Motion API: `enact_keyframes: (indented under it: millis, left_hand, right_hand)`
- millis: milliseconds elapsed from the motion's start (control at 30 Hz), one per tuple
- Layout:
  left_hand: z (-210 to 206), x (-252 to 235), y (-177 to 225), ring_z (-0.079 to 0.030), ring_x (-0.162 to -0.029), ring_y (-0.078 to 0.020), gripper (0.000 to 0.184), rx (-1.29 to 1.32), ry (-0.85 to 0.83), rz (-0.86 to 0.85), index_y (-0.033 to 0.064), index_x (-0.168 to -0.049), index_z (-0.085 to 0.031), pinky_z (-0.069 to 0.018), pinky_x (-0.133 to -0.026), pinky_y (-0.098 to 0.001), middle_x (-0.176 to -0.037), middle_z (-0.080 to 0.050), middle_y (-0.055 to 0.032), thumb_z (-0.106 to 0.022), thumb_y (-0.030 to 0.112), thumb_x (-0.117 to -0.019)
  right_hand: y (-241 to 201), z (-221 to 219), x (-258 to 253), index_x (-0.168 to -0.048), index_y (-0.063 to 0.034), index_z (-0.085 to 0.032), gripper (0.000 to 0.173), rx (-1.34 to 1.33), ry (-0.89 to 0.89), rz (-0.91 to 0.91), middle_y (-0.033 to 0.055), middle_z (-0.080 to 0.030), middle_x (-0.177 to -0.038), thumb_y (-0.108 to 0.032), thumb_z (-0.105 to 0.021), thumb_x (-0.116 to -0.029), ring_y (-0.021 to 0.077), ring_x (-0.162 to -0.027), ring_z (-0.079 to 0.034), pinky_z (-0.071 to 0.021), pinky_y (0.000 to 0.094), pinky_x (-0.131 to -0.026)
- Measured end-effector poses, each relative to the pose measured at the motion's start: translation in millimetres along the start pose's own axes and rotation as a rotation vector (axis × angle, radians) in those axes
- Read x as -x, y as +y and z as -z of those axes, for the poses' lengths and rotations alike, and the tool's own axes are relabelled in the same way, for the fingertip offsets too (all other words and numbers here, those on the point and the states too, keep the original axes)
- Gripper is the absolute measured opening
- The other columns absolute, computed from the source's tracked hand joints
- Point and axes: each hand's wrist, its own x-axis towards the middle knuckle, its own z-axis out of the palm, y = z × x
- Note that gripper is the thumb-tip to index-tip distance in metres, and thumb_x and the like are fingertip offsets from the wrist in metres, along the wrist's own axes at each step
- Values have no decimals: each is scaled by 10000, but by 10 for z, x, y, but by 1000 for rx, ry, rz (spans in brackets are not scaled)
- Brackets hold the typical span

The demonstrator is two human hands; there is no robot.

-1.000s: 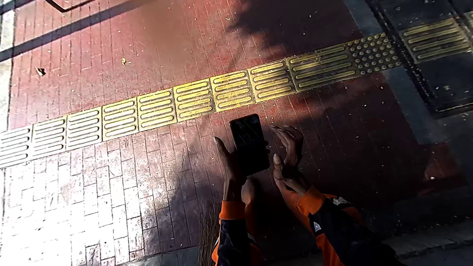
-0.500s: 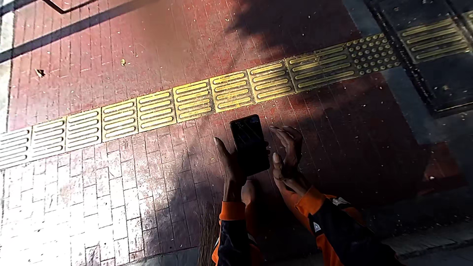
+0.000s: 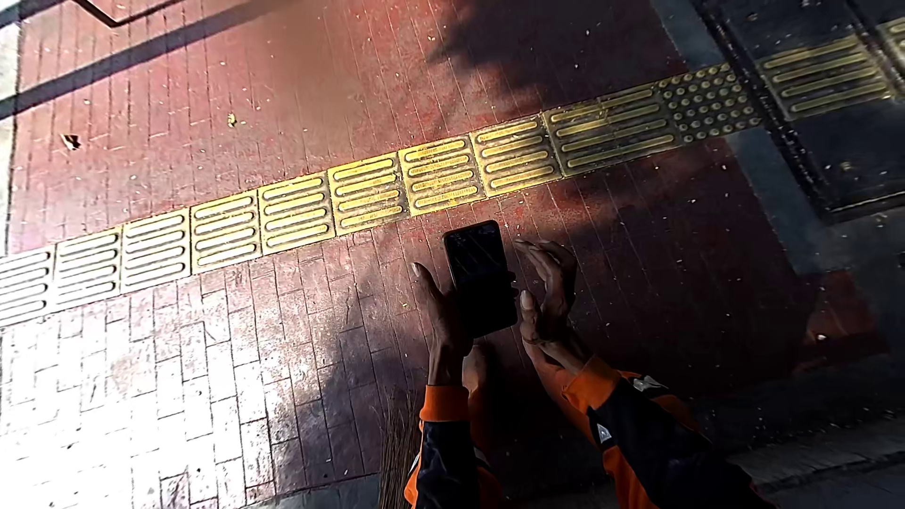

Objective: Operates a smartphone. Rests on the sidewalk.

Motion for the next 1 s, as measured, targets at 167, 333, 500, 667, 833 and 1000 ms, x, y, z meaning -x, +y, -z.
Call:
enact_keyframes:
  millis: [167,333,500,667,833,1000]
  left_hand:
    - [-61,13,3,-756,-859,-235,1136,-16,69,-9,76,-1132,-668,-636,-708,-407,-926,-763,-136,86,869,-828]
    - [-69,17,0,-757,-844,-232,1132,-16,56,2,79,-1110,-676,-636,-697,-398,-919,-763,-132,70,880,-822]
    - [-88,20,10,-754,-848,-228,1135,-36,64,18,67,-1135,-663,-634,-704,-394,-922,-760,-132,88,863,-834]
    - [-83,19,-4,-757,-863,-241,1141,-13,59,25,64,-1155,-653,-637,-717,-408,-937,-762,-138,78,876,-824]
    - [-77,11,-11,-756,-856,-238,1142,-19,58,24,64,-1145,-656,-636,-709,-409,-932,-762,-142,80,876,-824]
    - [-82,9,-20,-756,-849,-249,1156,-35,72,36,60,-1125,-661,-637,-712,-426,-918,-759,-147,98,875,-816]
  right_hand:
    - [-4,4,-4,-1310,-67,-550,712,10,-1,8,129,-636,-1345,-661,-271,-1032,250,-1306,-524,-420,410,-1089]
    - [0,3,-6,-1303,-58,-557,709,8,8,14,141,-624,-1351,-652,-277,-1034,253,-1303,-531,-428,413,-1084]
    - [3,9,-10,-1310,-60,-551,698,11,4,14,147,-611,-1356,-644,-288,-1035,244,-1302,-530,-425,403,-1094]
    - [7,5,-10,-1311,-59,-562,707,1,8,14,150,-600,-1354,-649,-289,-1032,244,-1297,-529,-434,400,-1086]
    - [14,2,-10,-1312,-65,-555,698,-1,12,15,149,-600,-1357,-649,-294,-1032,245,-1299,-530,-439,402,-1079]
    - [5,5,-4,-1343,-65,-563,714,-12,0,6,153,-588,-1377,-653,-308,-1028,251,-1299,-527,-449,406,-1071]
